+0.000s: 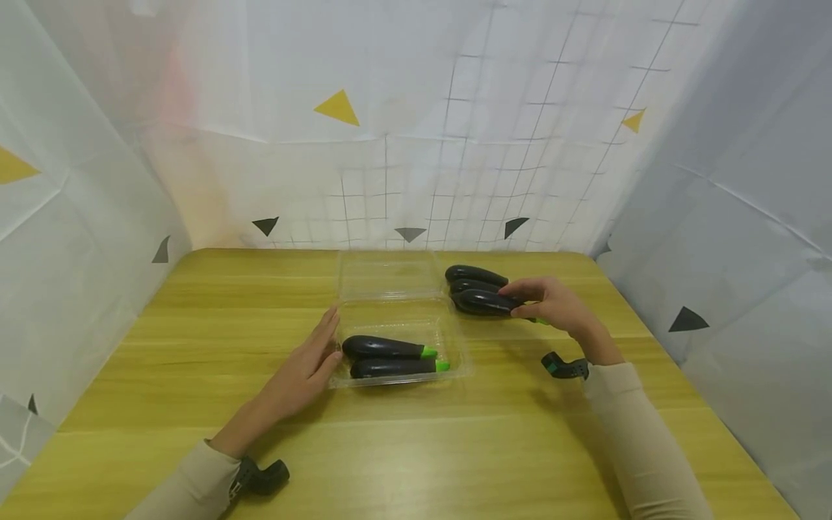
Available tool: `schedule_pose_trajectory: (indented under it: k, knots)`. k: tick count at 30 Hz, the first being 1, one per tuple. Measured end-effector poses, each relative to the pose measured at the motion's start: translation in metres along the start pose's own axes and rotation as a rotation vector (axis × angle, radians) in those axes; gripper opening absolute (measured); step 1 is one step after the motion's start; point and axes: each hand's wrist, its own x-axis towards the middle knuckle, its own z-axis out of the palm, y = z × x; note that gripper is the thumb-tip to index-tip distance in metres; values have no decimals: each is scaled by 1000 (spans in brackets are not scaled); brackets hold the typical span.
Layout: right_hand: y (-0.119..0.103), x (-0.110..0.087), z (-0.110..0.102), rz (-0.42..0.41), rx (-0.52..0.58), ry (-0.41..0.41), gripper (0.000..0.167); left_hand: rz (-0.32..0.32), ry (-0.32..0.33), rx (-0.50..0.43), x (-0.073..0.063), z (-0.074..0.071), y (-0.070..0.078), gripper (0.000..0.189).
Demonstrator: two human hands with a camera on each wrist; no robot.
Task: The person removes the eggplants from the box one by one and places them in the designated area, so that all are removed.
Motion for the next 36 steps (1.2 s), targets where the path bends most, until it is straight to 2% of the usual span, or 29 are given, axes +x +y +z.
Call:
schedule_pose_trajectory:
  k: [11, 22, 27, 36]
  knots:
    - [10, 3, 7, 2, 25, -31, 40, -9, -5, -2, -1, 1, 1, 65]
    - [25, 9, 13, 28, -14, -32, 41, -9, -12, -7, 0, -1, 3, 66]
    - [30, 11, 16, 8, -28, -31, 41, -5, -8, -2, 0, -1, 3, 66]
    - [36, 14, 19, 14, 19, -33, 41, 0, -2, 7, 0, -1, 3, 65]
